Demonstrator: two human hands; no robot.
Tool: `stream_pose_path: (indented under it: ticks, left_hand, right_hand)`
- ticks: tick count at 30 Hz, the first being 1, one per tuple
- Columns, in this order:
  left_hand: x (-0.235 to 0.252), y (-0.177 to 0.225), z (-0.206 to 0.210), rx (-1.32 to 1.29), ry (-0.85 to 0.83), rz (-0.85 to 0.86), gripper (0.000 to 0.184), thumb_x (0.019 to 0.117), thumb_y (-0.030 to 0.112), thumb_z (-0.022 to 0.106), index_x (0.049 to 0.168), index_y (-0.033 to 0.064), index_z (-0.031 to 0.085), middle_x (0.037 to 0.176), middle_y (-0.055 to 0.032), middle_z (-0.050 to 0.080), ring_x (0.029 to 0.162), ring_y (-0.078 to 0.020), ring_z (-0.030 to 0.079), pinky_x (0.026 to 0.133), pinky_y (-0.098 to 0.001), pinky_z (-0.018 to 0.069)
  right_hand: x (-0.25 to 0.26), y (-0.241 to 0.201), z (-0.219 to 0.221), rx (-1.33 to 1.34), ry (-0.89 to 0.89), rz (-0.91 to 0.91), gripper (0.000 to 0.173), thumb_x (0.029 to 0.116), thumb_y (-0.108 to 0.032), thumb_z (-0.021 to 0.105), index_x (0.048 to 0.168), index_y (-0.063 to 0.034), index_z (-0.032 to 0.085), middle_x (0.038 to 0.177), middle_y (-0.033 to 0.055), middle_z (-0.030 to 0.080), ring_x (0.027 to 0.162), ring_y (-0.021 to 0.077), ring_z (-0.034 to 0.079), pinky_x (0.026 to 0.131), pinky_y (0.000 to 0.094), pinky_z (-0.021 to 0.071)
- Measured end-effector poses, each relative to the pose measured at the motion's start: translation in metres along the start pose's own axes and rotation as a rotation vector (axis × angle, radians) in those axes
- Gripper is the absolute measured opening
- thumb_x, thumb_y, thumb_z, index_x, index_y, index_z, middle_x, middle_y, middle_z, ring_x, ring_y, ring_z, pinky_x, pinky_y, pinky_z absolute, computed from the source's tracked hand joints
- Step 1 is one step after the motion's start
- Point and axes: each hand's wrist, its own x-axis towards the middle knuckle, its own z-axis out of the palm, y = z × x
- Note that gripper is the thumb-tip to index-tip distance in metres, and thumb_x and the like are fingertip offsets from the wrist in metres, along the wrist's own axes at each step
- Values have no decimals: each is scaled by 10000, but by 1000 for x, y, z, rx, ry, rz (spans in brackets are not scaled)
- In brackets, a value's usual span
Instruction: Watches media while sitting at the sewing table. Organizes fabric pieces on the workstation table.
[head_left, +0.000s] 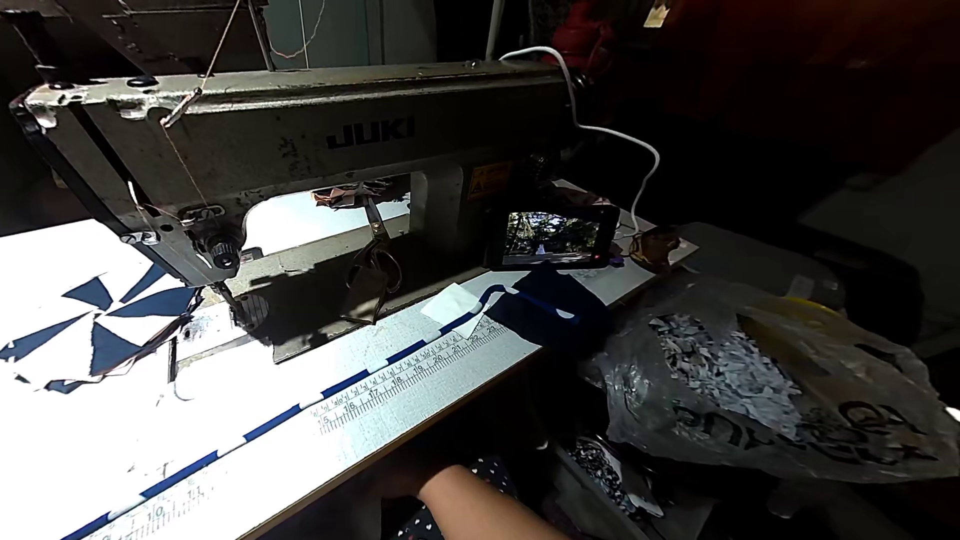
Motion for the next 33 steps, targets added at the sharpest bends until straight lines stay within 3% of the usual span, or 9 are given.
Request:
stream_pose_path:
  ticks: [5, 11, 19, 23, 26, 31, 33]
  left_hand:
    - [-15, 26, 0, 8, 23, 9, 386, 950, 173, 713, 1280, -19, 652, 1284, -175, 659, 1193, -233, 617, 1054, -423, 478]
    - [1, -11, 1, 44, 42, 78, 410, 933, 253, 730, 1283, 45, 678, 1292, -133, 671, 1213, -224, 621, 1062, -442, 485]
    - [0, -4, 3, 25, 45, 26, 386, 933, 174, 732, 1280, 15, 673, 1289, -145, 674, 1216, -238, 623, 1060, -445, 485]
    - [4, -9, 0, 72, 11, 38, 413, 942, 265, 727, 1295, 55, 679, 1323, -109, 667, 1245, -213, 611, 1080, -435, 477]
    - [3, -8, 0, 84, 12, 27, 397, 943, 236, 727, 1286, 43, 681, 1306, -130, 671, 1232, -235, 617, 1073, -451, 478]
    - [-14, 27, 1, 65, 26, -17, 391, 963, 170, 697, 1288, -40, 642, 1289, -216, 650, 1222, -300, 608, 1073, -482, 458]
    - [-13, 28, 0, 79, 8, -9, 398, 963, 200, 700, 1285, -29, 651, 1296, -206, 652, 1231, -297, 605, 1081, -488, 454]
  right_hand:
    - [-3, -2, -1, -22, 15, -4, 352, 997, -192, 669, 1245, 58, 665, 1294, 270, 636, 1249, 385, 582, 1098, 570, 402]
    - [-2, -2, -2, -10, -6, 15, 345, 1003, -192, 662, 1250, 49, 666, 1288, 260, 643, 1243, 372, 589, 1092, 564, 409]
    - [-4, -5, -4, -19, -22, 15, 326, 1000, -185, 664, 1219, 56, 676, 1253, 263, 653, 1203, 373, 603, 1062, 570, 423]
    - [-3, -6, -4, -26, -30, 13, 326, 1006, -182, 656, 1229, 55, 675, 1273, 262, 648, 1223, 369, 596, 1081, 565, 411]
    - [-4, -6, -4, -38, -22, 12, 327, 1004, -187, 660, 1224, 53, 679, 1271, 263, 648, 1224, 372, 593, 1080, 566, 409]
    - [-7, -10, -6, -32, -28, 21, 341, 1008, -177, 652, 1236, 77, 662, 1281, 284, 635, 1237, 393, 584, 1085, 575, 403]
    - [-6, -9, -6, -35, -27, 14, 330, 1007, -176, 654, 1227, 70, 668, 1269, 277, 642, 1223, 384, 591, 1075, 569, 412]
